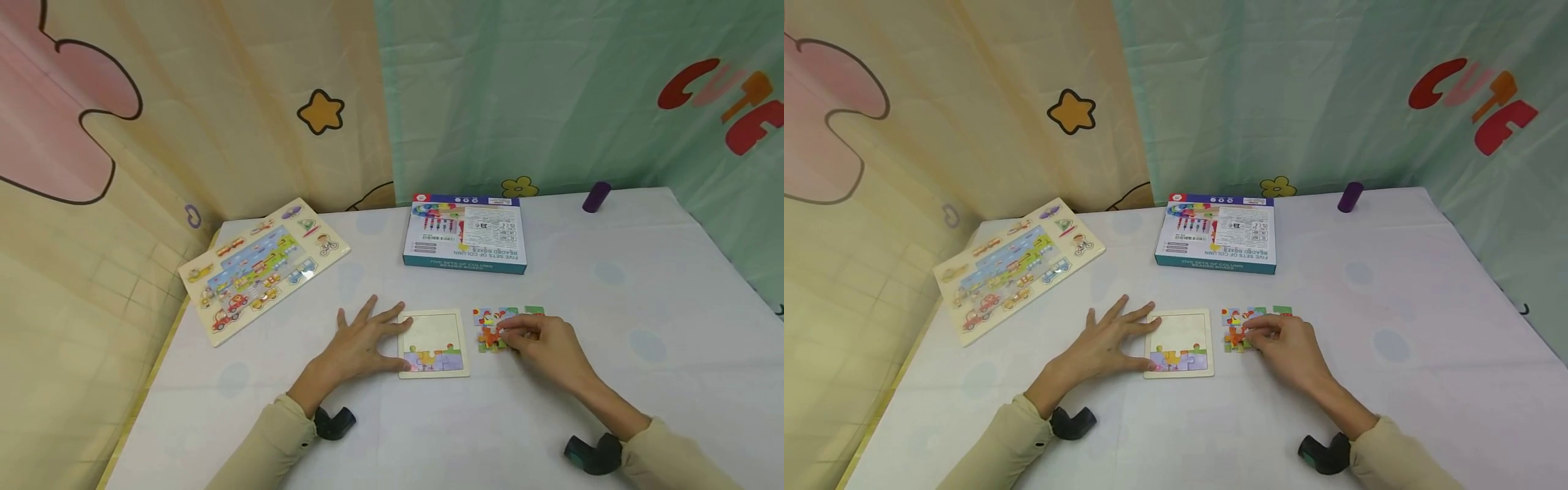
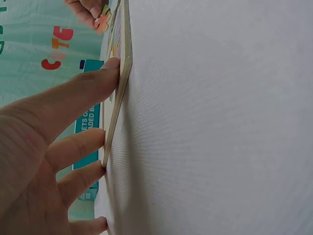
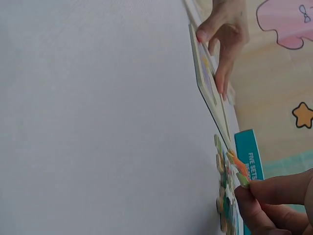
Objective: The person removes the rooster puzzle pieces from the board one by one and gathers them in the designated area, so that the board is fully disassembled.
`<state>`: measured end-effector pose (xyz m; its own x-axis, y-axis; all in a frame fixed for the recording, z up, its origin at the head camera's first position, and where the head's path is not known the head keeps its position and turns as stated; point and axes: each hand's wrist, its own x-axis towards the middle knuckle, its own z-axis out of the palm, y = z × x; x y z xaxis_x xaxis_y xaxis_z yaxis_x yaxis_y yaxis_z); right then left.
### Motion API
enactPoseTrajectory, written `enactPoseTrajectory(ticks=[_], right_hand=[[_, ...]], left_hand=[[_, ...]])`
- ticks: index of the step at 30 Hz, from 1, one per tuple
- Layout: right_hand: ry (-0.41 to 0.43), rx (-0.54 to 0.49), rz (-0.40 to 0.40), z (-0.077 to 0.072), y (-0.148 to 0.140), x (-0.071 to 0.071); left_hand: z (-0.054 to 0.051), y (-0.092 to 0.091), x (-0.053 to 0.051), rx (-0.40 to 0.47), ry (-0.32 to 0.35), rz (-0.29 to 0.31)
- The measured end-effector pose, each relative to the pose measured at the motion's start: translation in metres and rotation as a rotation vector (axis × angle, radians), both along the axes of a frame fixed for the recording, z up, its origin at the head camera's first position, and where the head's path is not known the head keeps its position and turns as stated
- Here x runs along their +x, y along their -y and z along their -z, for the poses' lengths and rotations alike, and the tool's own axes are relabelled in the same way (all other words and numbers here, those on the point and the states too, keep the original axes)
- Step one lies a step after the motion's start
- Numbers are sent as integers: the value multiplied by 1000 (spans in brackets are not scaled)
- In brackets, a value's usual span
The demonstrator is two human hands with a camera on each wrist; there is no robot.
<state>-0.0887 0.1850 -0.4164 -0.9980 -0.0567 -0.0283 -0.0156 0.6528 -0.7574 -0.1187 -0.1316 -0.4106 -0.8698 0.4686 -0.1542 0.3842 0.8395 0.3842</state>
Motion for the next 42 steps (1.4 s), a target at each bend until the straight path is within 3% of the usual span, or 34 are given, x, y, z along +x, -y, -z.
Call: enactPoseTrajectory(ticks=[12,30,42], right_hand=[[9,34,61,5,-37,6],[56,86,106,7,-60,13],[-40,149,88,5,-57,12]], left_hand=[[0,1,-1,-18,-2,-1],[1,1,0,-13,-4,0],[2,0,0,-17,-3,-2]])
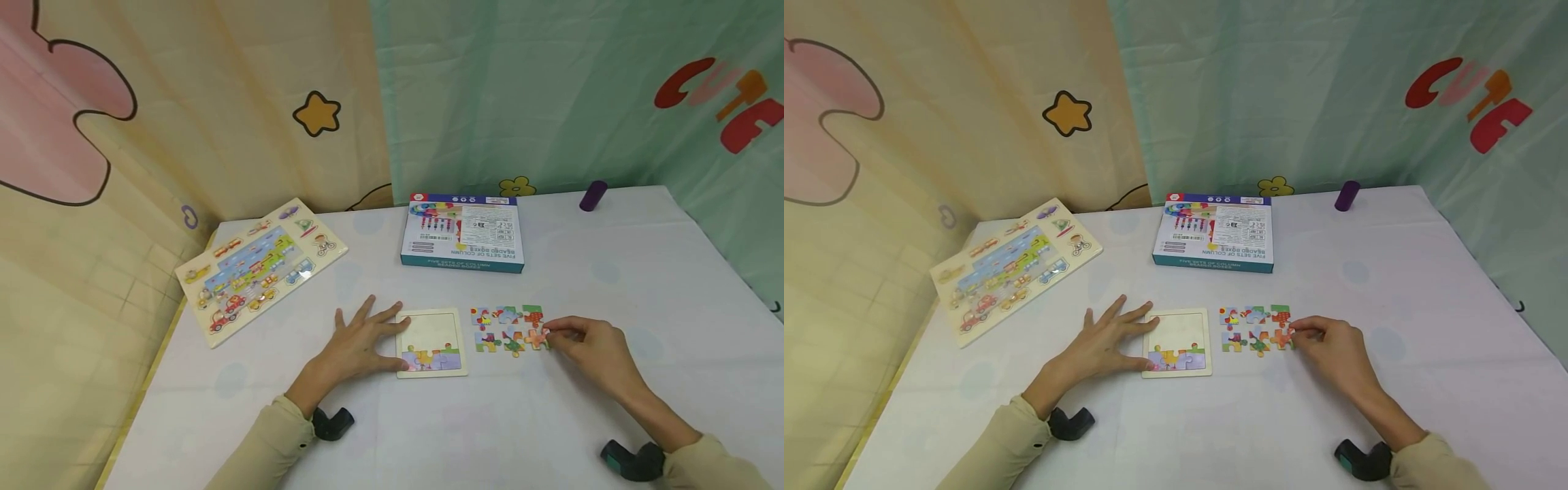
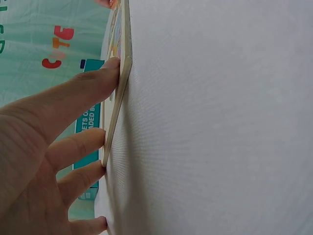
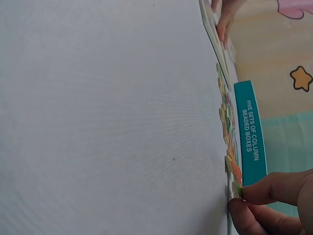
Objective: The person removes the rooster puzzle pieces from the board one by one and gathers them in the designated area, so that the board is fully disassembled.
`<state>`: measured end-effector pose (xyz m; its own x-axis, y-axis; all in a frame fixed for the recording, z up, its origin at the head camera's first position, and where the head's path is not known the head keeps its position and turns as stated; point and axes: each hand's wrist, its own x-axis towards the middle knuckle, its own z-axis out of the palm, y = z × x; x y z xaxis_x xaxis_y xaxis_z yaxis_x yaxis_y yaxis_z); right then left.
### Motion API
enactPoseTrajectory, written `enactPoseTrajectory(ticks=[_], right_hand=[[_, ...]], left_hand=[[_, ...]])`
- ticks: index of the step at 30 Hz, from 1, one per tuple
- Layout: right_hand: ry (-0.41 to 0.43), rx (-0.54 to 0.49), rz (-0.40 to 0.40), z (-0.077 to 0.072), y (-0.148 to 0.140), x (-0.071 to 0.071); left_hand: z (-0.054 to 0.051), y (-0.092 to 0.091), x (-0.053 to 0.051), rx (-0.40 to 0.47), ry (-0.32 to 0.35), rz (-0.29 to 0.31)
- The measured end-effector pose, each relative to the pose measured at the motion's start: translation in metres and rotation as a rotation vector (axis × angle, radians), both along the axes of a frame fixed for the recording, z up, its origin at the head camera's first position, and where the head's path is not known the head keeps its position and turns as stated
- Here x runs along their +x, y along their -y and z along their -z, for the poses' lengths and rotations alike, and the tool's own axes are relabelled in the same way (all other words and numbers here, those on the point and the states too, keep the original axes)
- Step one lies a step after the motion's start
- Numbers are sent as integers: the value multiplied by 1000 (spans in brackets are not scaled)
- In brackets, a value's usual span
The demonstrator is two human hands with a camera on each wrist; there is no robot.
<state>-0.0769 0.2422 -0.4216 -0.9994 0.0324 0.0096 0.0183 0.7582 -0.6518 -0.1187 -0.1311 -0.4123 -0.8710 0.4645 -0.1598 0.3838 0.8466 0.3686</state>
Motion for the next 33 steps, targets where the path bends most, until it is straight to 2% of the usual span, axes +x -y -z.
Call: enactPoseTrajectory(ticks=[5,20,27,33], right_hand=[[-21,16,-10,0,2,0],[-5,24,-10,1,3,-1],[-116,7,18,0,6,1],[-158,-25,-46,-3,32,0]], left_hand=[[1,0,1,0,-4,-1],[1,0,1,5,-6,0],[1,1,1,6,1,7],[0,2,1,3,-4,26]])
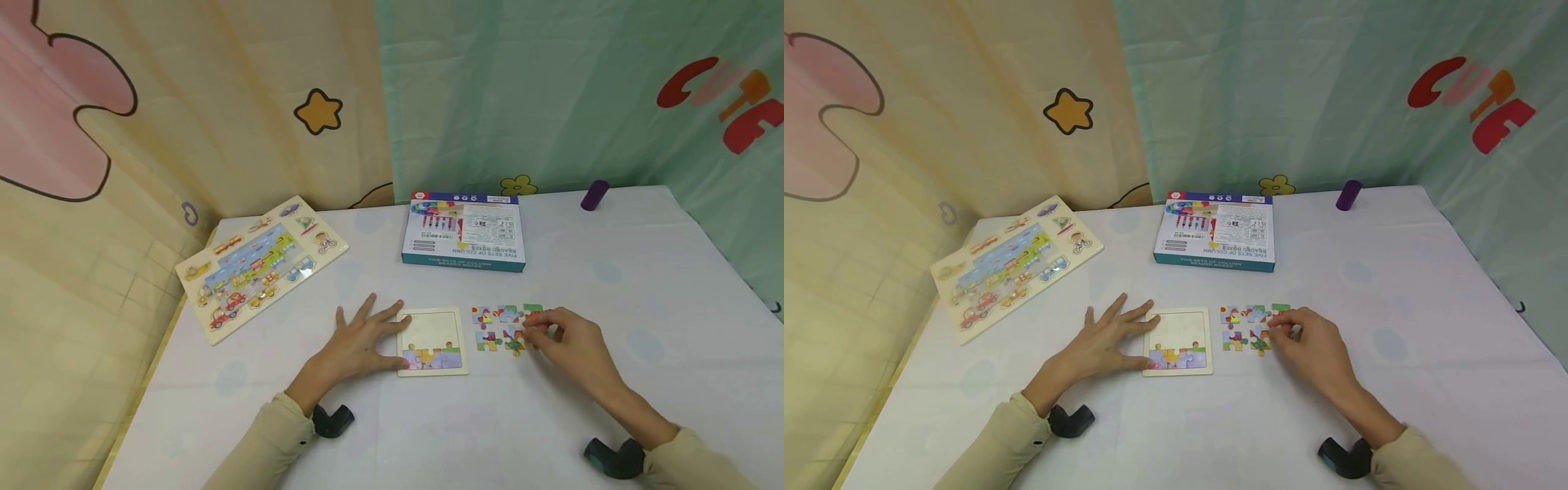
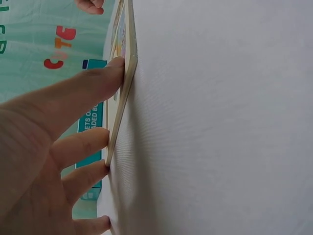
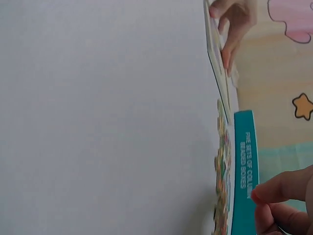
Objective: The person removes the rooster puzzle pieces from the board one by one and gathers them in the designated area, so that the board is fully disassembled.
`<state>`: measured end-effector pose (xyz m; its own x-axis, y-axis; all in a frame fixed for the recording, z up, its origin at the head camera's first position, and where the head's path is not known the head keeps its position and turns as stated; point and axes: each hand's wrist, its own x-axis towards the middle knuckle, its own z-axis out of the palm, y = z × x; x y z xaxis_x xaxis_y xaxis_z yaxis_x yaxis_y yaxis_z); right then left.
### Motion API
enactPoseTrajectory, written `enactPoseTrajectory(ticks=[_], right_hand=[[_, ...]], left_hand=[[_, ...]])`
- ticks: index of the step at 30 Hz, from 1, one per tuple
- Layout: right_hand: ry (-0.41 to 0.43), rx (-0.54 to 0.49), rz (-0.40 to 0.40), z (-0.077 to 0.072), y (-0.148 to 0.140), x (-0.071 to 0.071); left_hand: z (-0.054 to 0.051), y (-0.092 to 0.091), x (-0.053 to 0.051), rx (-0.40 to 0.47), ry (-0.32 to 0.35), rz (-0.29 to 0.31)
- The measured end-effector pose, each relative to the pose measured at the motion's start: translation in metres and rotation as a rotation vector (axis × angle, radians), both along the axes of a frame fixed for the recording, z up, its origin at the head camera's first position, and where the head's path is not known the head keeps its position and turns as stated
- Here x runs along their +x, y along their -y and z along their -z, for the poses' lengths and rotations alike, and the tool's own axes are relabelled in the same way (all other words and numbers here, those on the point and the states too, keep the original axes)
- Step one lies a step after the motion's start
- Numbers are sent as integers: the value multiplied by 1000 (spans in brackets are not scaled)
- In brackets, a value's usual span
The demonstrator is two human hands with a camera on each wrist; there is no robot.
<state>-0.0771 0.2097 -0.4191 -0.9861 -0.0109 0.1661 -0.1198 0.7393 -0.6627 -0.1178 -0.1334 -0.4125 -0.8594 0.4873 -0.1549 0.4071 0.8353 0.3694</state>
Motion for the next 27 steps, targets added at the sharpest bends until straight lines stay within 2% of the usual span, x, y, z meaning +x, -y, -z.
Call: enactPoseTrajectory(ticks=[9,15,18,22,27], right_hand=[[49,95,-245,-2,70,-7],[44,133,-394,-1,109,-7],[40,151,-429,-1,121,-7],[43,168,-435,1,130,-7],[39,137,-438,3,133,-6]], left_hand=[[-4,1,-1,-13,4,44],[-4,3,-3,-29,13,57],[-3,3,-3,-25,16,60],[-5,2,-2,-17,24,54],[-6,1,-2,-19,34,37]])
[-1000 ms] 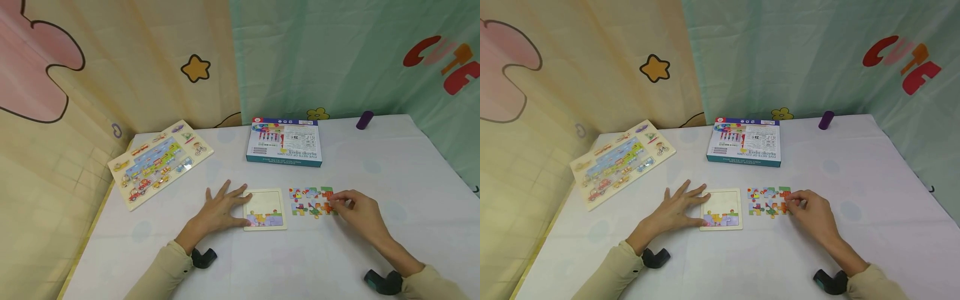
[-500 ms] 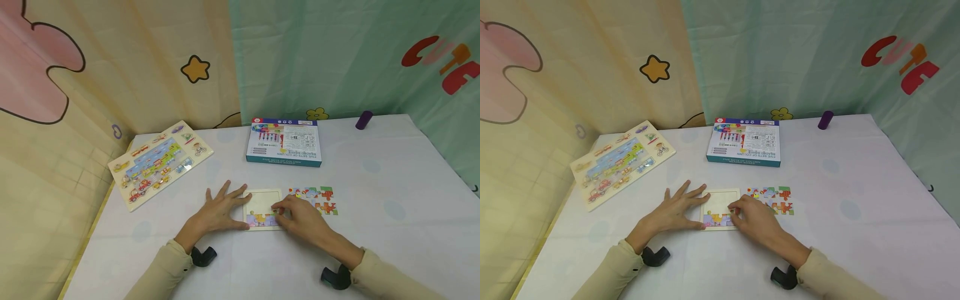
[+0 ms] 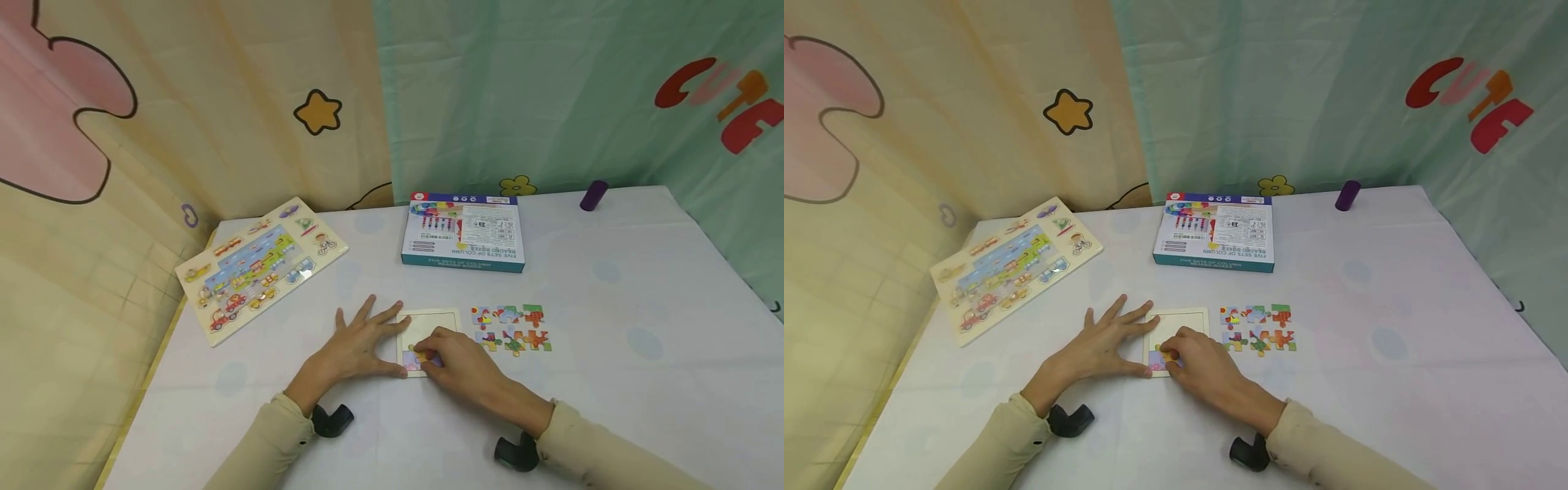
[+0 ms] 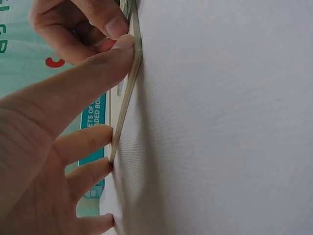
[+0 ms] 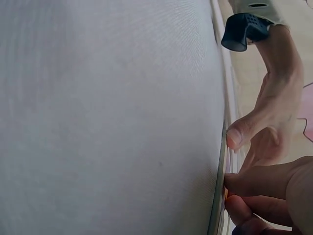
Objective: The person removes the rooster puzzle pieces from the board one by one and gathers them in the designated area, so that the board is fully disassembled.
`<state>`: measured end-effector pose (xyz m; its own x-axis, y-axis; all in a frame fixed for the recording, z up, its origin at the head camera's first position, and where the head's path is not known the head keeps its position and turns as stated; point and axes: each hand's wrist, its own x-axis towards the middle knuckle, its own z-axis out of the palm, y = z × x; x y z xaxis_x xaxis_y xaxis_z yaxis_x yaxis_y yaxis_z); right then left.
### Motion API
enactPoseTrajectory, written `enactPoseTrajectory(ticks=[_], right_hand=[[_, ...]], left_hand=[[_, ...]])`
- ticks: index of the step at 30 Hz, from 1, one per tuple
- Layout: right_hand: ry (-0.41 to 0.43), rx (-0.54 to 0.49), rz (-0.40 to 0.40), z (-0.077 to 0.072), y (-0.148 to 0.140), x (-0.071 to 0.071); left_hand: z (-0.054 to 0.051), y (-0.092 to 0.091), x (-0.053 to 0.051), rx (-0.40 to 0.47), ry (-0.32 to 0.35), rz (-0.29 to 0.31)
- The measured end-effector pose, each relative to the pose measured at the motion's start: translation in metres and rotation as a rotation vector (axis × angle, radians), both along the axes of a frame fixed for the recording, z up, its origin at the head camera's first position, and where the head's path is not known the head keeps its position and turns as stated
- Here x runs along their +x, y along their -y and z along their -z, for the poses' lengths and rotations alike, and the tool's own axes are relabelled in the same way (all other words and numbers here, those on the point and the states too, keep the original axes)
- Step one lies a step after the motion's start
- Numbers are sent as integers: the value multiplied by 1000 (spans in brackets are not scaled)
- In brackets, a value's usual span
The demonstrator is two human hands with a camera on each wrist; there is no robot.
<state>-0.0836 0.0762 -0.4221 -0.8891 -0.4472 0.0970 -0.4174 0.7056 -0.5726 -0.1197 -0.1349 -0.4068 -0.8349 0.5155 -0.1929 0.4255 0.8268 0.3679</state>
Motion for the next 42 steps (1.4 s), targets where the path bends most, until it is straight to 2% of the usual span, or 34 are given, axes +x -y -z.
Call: enactPoseTrajectory(ticks=[9,18,33,42], right_hand=[[6,-44,-6,2,0,-2],[36,-43,18,-1,2,-2],[59,-129,42,1,-1,0],[65,-255,76,1,-1,1]], left_hand=[[1,0,0,4,3,-5],[2,0,0,17,10,-5],[3,0,0,18,6,-3],[3,1,0,24,4,-7]])
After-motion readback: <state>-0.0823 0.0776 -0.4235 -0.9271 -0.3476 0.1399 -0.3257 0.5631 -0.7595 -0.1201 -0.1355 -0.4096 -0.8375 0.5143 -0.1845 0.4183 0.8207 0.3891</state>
